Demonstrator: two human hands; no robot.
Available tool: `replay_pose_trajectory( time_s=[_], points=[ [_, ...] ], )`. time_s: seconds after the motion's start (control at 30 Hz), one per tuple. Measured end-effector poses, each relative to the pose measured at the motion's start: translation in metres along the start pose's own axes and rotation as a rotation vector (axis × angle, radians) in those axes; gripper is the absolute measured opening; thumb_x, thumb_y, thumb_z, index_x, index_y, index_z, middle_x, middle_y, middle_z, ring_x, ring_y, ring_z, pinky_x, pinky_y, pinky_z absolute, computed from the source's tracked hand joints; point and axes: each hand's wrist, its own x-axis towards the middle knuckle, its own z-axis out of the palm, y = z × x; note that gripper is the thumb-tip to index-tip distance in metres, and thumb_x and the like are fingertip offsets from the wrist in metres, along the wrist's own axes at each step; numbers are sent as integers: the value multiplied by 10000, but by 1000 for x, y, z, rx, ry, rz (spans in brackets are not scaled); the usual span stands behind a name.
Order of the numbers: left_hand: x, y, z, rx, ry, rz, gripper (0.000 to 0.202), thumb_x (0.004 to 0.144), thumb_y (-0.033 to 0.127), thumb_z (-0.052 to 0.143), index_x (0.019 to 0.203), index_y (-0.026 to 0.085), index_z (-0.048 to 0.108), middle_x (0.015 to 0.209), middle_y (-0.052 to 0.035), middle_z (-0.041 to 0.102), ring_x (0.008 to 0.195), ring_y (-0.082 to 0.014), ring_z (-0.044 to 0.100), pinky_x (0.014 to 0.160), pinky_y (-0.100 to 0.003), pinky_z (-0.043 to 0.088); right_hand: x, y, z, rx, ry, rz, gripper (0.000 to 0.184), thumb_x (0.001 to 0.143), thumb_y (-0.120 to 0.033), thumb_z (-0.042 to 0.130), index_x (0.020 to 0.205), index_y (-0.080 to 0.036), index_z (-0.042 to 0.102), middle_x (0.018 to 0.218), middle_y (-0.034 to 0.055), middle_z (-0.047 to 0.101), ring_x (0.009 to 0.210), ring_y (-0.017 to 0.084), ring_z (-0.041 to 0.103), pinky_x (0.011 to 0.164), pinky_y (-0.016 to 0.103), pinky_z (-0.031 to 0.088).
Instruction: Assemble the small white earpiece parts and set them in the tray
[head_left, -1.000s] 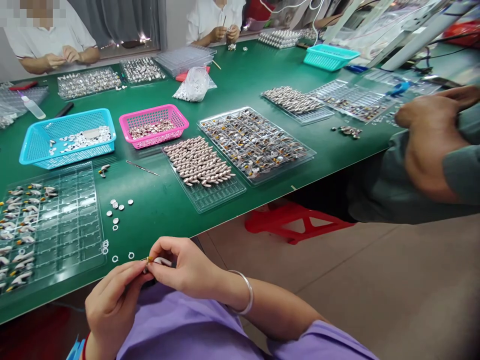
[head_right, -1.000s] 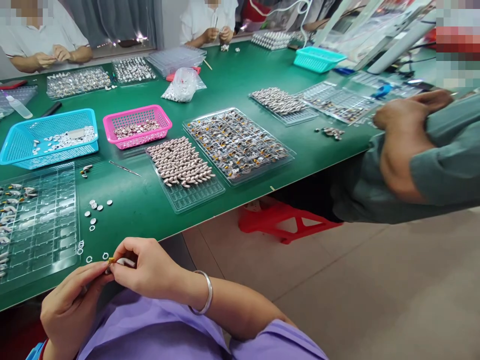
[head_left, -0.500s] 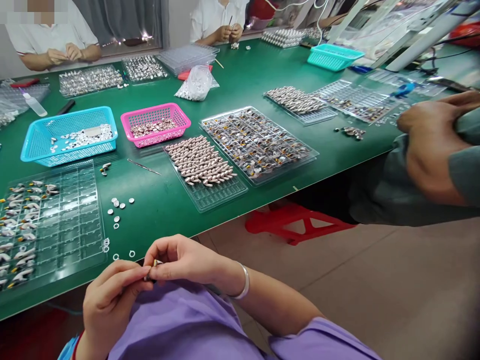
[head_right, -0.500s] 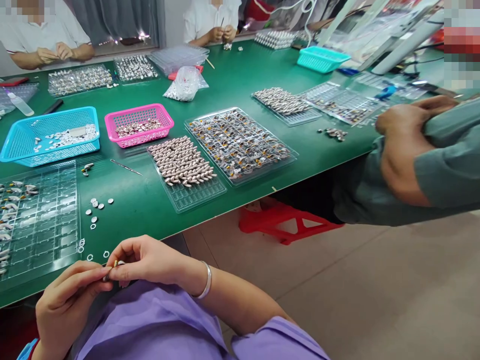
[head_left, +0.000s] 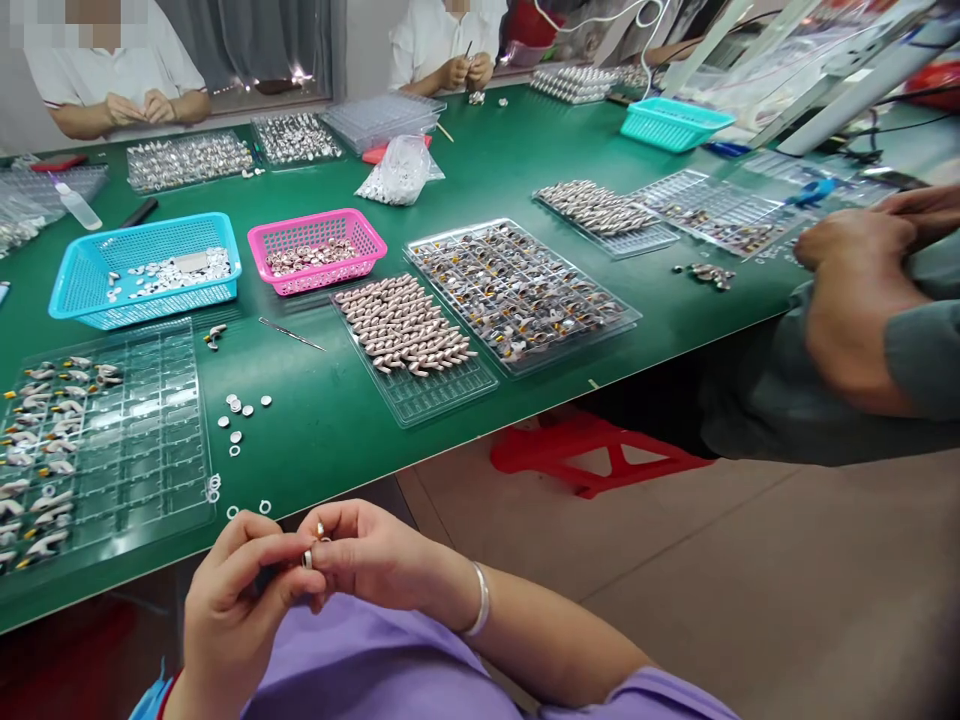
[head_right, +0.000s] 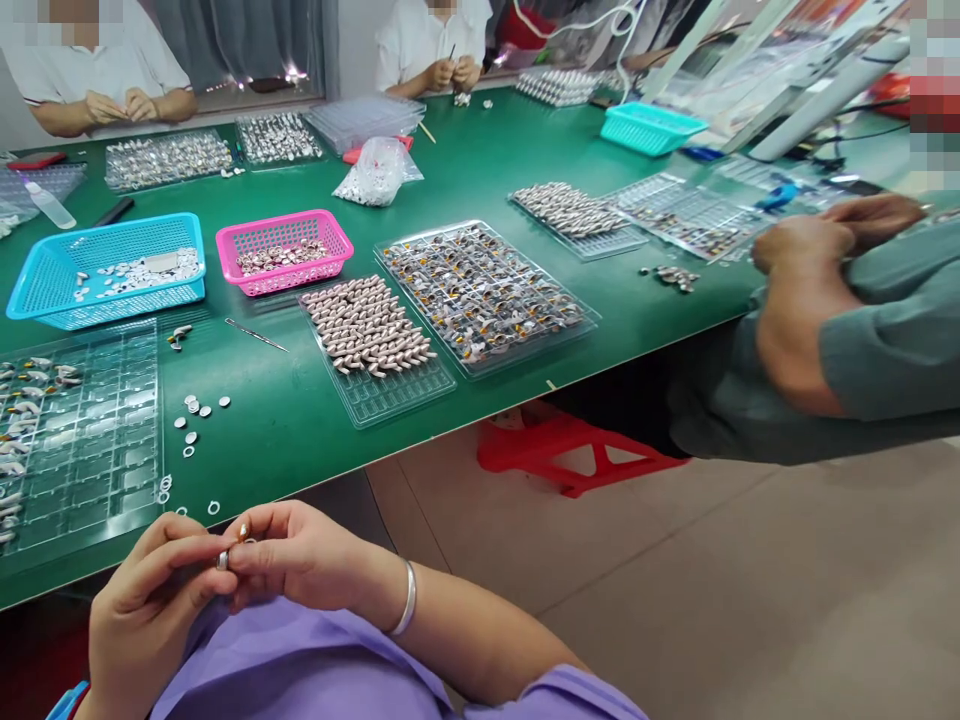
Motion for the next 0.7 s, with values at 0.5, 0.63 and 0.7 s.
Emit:
replay_pose_trajectory(
  time_s=[0.5, 0.63, 0.7],
  points=[
    [2, 7, 2, 248, 37, 169, 128, 872, 286, 682, 938, 180, 710, 728, 18, 575, 585, -77, 586, 498, -149, 507, 5, 12, -13, 102, -152, 1, 451, 647, -411, 886, 886, -114, 645, 694, 8, 681, 645, 132, 670, 698, 292, 532],
    [3, 8, 3, 250, 63, 156, 113, 848, 288, 708, 913, 198, 723, 708, 17, 588, 566, -90, 595, 479, -167, 510, 6, 14, -14, 111, -160, 6, 439, 650, -421, 881, 861, -119, 642, 688, 10, 674, 634, 128, 652, 692, 291, 515],
    [4, 9, 3, 255, 76, 157, 109, 836, 281, 721, 911, 202, 728, 702, 16, 593, 557, -93, 596, 475, -174, 510, 6, 16, -14, 122, -158, 11, 435, 648, -426, 881, 842, -121, 639, 682, 9, 664, 634, 133, 646, 689, 300, 510]
  ],
)
